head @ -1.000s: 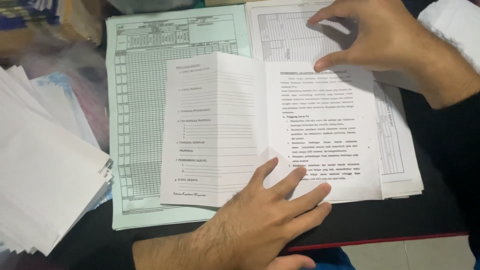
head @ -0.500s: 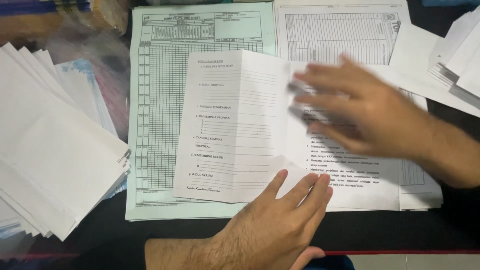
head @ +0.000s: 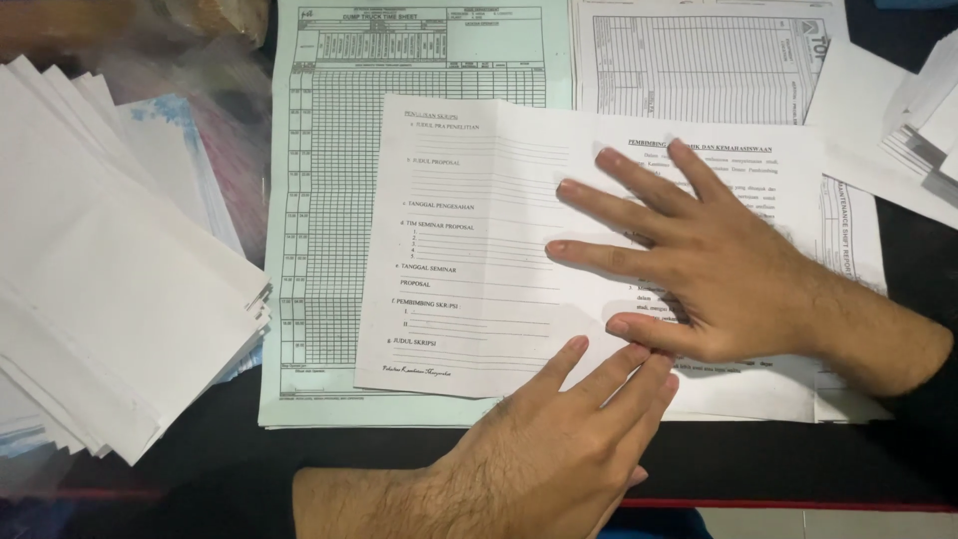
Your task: Sorting, folding, and inserting printed documents into envelopes
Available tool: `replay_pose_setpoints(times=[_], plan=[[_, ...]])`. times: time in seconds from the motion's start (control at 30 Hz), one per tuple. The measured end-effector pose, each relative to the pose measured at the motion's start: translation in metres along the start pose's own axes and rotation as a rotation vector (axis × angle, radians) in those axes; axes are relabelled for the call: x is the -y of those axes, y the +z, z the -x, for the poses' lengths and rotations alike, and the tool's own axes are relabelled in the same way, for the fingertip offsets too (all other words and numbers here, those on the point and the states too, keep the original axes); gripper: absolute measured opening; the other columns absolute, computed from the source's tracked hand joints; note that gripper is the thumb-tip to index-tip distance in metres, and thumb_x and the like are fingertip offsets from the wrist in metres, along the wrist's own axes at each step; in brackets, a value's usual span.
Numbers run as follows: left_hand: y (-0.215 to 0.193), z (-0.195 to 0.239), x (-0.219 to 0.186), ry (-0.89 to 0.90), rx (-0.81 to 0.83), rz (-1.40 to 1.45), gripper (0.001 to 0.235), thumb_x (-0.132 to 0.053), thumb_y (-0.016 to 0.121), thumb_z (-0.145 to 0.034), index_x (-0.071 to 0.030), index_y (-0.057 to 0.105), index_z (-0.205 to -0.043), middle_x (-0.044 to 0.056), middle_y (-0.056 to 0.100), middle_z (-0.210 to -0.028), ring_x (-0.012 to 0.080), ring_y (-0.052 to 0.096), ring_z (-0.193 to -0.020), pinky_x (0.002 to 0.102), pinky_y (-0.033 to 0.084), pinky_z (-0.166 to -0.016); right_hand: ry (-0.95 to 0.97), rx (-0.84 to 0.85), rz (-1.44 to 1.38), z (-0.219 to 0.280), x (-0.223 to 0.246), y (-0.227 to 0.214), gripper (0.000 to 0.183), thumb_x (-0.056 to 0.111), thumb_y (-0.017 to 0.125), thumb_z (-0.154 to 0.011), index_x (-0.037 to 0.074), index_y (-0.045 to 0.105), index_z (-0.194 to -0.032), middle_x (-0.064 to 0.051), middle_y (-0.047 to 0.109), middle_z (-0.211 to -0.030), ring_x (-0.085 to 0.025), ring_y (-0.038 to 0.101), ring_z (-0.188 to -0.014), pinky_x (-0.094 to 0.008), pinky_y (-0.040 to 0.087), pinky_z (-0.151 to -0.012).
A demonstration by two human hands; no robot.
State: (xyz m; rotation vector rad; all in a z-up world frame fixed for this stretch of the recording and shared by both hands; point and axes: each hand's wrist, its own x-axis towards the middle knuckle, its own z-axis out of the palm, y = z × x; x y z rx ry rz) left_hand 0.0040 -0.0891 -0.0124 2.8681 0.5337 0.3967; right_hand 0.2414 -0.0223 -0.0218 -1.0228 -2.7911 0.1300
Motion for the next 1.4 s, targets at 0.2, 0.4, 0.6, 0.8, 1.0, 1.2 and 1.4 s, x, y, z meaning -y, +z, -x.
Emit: replay_pose_setpoints(times=[0.2,0.4,0.6,0.8,1.0,1.2,1.4], plan=[[-0.006,0.009,-0.012,-0.198,-0.016,-0.155,0.100,-0.069,0.080,-0.070,-0.005,0.058,-0.143,0.001,0.059,-0.142,0.0254,0.052,-0.138,0.048,0.050,-0.103,0.069,0.031,0.002,0.002,0.005,0.004,0.067,0.065,0.032,-0.098,0.035,0.039,-0.158,-0.006,0.023,-0.173,-0.034,0.011,-0.162,-0.078,0.008,-0.116],[-0.002,0.045,-0.012,-0.465,-0.091,-0.388,0.099,-0.080,0.069,-0.085,0.003,0.061,-0.138,0.013,0.062,-0.139,0.0259,0.059,-0.131,0.030,0.053,-0.098,0.072,0.050,0.020,0.000,0.008,0.004,0.068,0.060,0.035,-0.097,0.033,0.036,-0.159,-0.007,0.021,-0.175,-0.033,0.010,-0.163,-0.082,0.011,-0.112],[-0.005,0.073,-0.007,-0.482,-0.198,-0.099,0.073,-0.056,0.066,-0.099,0.004,0.061,-0.140,0.019,0.061,-0.146,0.0310,0.053,-0.139,0.046,0.044,-0.113,0.063,0.007,0.053,-0.005,0.010,0.006,0.070,0.062,0.050,-0.084,0.025,0.057,-0.144,-0.011,0.041,-0.167,-0.044,0.033,-0.157,-0.071,0.028,-0.111],[-0.004,0.075,-0.007,-0.510,-0.276,0.010,0.069,-0.052,0.068,-0.098,0.004,0.062,-0.138,0.019,0.060,-0.146,0.0323,0.054,-0.138,0.048,0.044,-0.111,-0.198,0.057,-0.043,-0.037,0.034,0.012,0.065,0.053,0.035,-0.101,0.024,0.034,-0.160,-0.010,0.028,-0.170,-0.030,0.026,-0.157,-0.068,0.007,-0.126],[0.000,0.077,-0.003,-0.500,-0.318,-0.014,0.067,-0.055,0.065,-0.100,0.001,0.065,-0.136,0.016,0.063,-0.143,0.0302,0.058,-0.135,0.047,0.049,-0.105,-0.204,0.087,-0.062,-0.055,0.024,0.012,0.065,0.052,0.034,-0.104,0.021,0.033,-0.161,-0.005,0.033,-0.169,-0.028,0.023,-0.159,-0.052,0.014,-0.129],[0.003,0.078,-0.003,-0.496,-0.319,-0.017,0.070,-0.057,0.066,-0.099,0.001,0.063,-0.138,0.015,0.064,-0.141,0.0306,0.061,-0.131,0.044,0.054,-0.101,-0.026,0.105,-0.054,-0.069,-0.005,0.012,0.073,0.062,0.031,-0.100,0.023,0.030,-0.162,-0.009,0.025,-0.171,-0.036,0.017,-0.158,-0.066,0.015,-0.122],[-0.005,0.080,0.000,-0.461,-0.277,0.064,0.071,-0.052,0.073,-0.096,0.004,0.062,-0.138,0.018,0.064,-0.141,0.0333,0.057,-0.134,0.046,0.050,-0.105,0.033,0.026,-0.049,-0.069,-0.012,0.011,0.079,0.058,0.043,-0.098,0.017,0.029,-0.164,-0.011,0.026,-0.172,-0.040,0.018,-0.159,-0.068,0.018,-0.122]])
